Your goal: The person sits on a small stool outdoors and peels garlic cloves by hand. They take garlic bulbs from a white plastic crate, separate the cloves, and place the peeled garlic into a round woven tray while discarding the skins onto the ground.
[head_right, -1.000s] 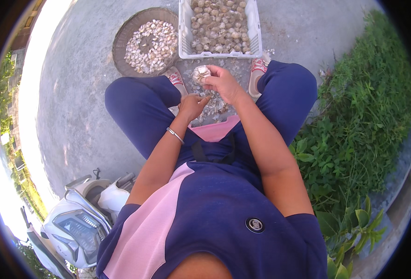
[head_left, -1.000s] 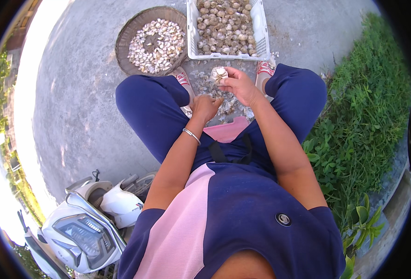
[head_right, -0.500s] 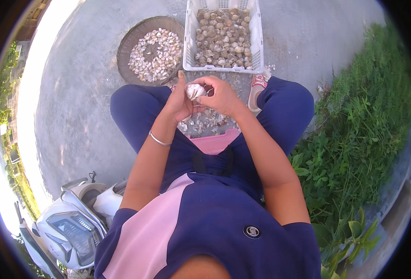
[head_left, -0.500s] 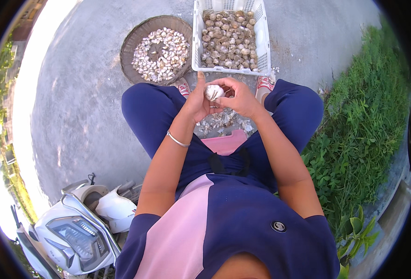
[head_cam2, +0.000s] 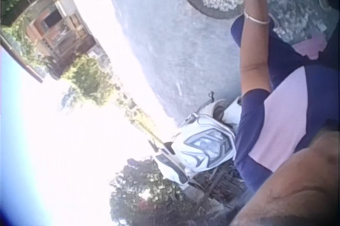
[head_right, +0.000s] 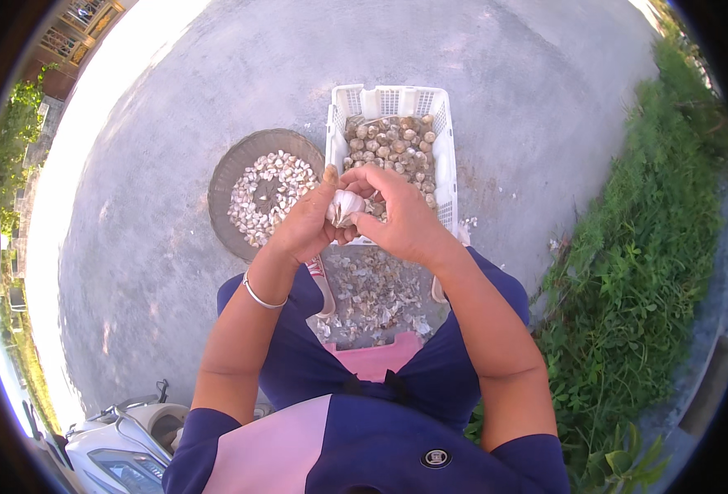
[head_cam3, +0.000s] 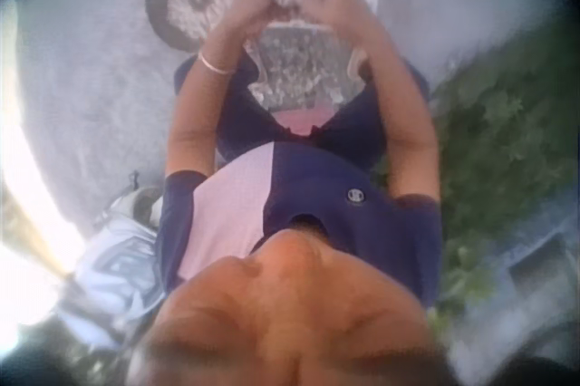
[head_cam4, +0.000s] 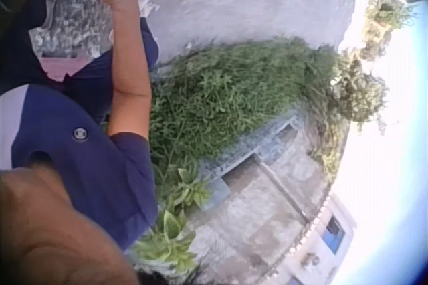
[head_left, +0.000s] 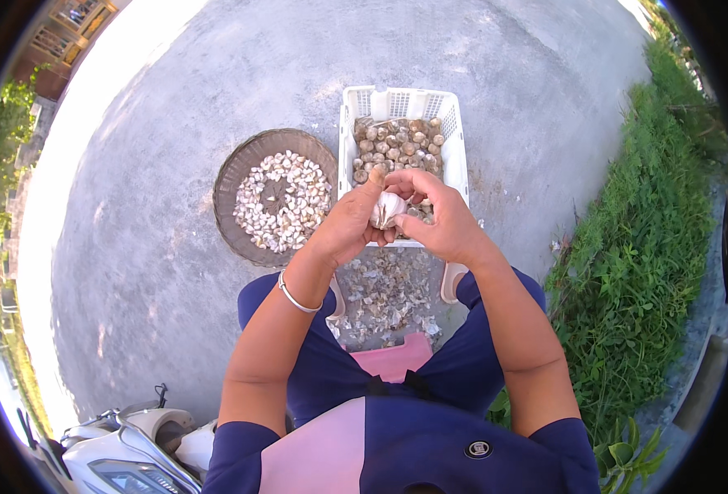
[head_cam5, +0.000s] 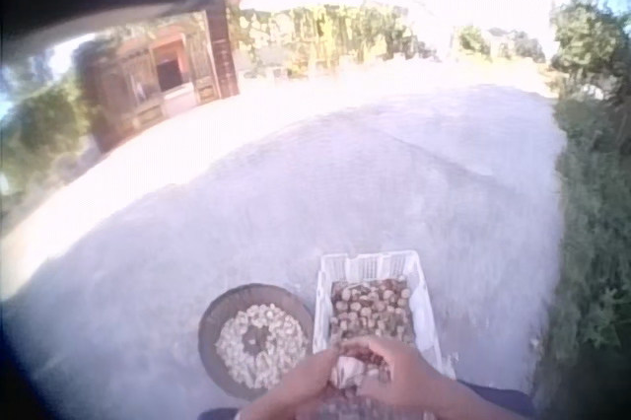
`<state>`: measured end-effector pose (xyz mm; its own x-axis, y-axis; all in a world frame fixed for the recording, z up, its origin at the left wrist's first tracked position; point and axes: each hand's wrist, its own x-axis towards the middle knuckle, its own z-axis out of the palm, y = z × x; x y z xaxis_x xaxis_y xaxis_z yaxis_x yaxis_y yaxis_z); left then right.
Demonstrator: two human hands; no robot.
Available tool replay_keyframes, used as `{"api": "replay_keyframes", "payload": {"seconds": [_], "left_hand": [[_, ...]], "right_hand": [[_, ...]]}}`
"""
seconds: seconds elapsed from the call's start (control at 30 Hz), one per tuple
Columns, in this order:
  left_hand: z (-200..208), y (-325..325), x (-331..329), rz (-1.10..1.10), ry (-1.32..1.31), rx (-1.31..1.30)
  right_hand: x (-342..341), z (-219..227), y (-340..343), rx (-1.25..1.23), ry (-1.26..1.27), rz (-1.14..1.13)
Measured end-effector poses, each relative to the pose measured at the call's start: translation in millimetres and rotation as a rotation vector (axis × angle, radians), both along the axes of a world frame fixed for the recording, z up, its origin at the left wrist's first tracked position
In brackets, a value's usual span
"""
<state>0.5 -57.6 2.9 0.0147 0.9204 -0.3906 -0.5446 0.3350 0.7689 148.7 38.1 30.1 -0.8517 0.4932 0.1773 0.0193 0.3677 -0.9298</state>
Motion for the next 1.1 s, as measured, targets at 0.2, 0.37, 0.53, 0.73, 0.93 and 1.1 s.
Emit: {"api": "replay_keyframes", "payload": {"seconds": [0.2, 0.37, 0.53, 0.73, 0.93, 1.1], "left_hand": [[-6, 20, 8, 0.214, -0.357, -0.043], [-15, 40, 3, 0.257, -0.415, -0.009], [-11, 48, 6, 0.326, -0.362, -0.063], [-16, 47, 10, 0.386, -0.207, -0.132], [-11, 47, 21, 0.409, -0.142, -0.071], [-13, 47, 20, 0.37, -0.089, 0.042]], "right_hand": [[-9, -24, 20, -0.486, 0.044, 0.034], [-17, -26, 34, -0.286, 0.044, -0.073], [-19, -20, 37, -0.023, 0.02, -0.119], [-19, -21, 35, 0.133, 0.001, -0.125], [-20, -30, 31, 0.111, 0.016, -0.169], [-20, -29, 29, -0.056, 0.108, -0.208]]}}
